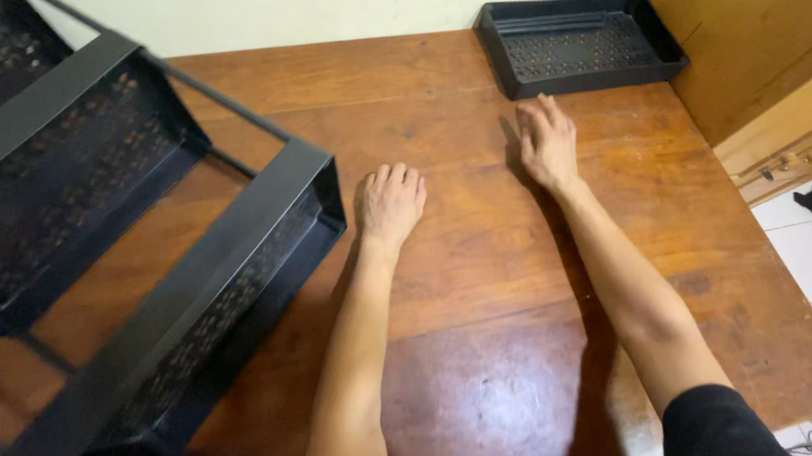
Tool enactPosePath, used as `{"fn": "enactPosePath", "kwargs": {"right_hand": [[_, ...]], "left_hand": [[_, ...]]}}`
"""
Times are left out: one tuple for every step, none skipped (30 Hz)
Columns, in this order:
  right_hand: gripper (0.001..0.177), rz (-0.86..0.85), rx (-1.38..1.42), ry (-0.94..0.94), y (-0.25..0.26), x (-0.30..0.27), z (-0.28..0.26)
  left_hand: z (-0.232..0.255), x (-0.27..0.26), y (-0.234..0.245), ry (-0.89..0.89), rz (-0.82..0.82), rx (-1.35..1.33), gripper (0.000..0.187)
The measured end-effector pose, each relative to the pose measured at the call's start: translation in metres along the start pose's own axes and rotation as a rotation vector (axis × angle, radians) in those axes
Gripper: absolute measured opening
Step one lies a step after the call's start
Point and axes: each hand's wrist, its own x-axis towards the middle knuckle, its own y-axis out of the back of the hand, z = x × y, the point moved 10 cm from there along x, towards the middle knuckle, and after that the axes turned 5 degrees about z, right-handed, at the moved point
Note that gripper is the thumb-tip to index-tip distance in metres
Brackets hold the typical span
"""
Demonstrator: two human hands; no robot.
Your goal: The person assembles a black metal shelving unit on a wooden table. They insert metal rods into the frame, repeatedly adjusting and repositioning the unit to align the components. The person handles the frame and rods by hand throughout the process.
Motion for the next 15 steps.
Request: {"fn": "enactPosePath", "kwargs": {"right_hand": [[0.041,-0.026,0.040,-0.031,0.003,-0.008,-0.010],[0.041,-0.052,0.080,-0.061,0.005,-0.016,-0.020],[0.043,-0.078,0.127,-0.100,0.007,-0.026,-0.028],[0.044,-0.105,0.174,-0.139,0.008,-0.036,-0.034],[0.045,-0.135,0.222,-0.178,0.007,-0.045,-0.041],[0.047,-0.143,0.229,-0.149,0.008,-0.051,-0.052],[0.049,-0.152,0.238,-0.119,0.010,-0.056,-0.062],[0.050,-0.161,0.246,-0.089,0.012,-0.059,-0.071],[0.051,-0.180,0.259,-0.096,0.012,-0.063,-0.079],[0.051,-0.200,0.272,-0.104,0.011,-0.066,-0.087],[0.051,-0.220,0.286,-0.111,0.009,-0.069,-0.098],[0.052,-0.230,0.305,-0.076,0.008,-0.071,-0.115],[0.052,-0.242,0.321,-0.040,0.009,-0.073,-0.132],[0.053,-0.253,0.338,-0.004,0.010,-0.075,-0.152],[0.053,-0.302,0.351,-0.004,0.008,-0.079,-0.170]], "left_hand": [[0.001,-0.003,-0.004,-0.001,-0.030,0.015,0.017],[0.003,-0.005,-0.006,-0.001,-0.060,0.029,0.018],[0.007,-0.009,0.001,-0.032,-0.035,-0.005,0.019],[0.012,-0.012,0.011,-0.062,-0.011,-0.039,0.022],[0.015,-0.017,0.024,-0.091,0.012,-0.072,0.025],[0.013,-0.023,0.026,-0.079,-0.123,-0.084,0.022],[0.009,-0.030,0.031,-0.064,-0.258,-0.095,0.020],[0.006,-0.038,0.039,-0.047,-0.393,-0.106,0.018],[0.005,-0.044,0.062,-0.048,-0.399,-0.120,0.014],[0.006,-0.053,0.087,-0.048,-0.405,-0.134,0.012],[0.006,-0.062,0.112,-0.048,-0.412,-0.148,0.011],[0.011,-0.070,0.144,-0.083,-0.358,-0.181,0.014],[0.015,-0.082,0.176,-0.117,-0.303,-0.214,0.018],[0.018,-0.095,0.207,-0.151,-0.248,-0.247,0.023],[0.021,-0.109,0.234,-0.195,-0.211,-0.271,0.025]]}}
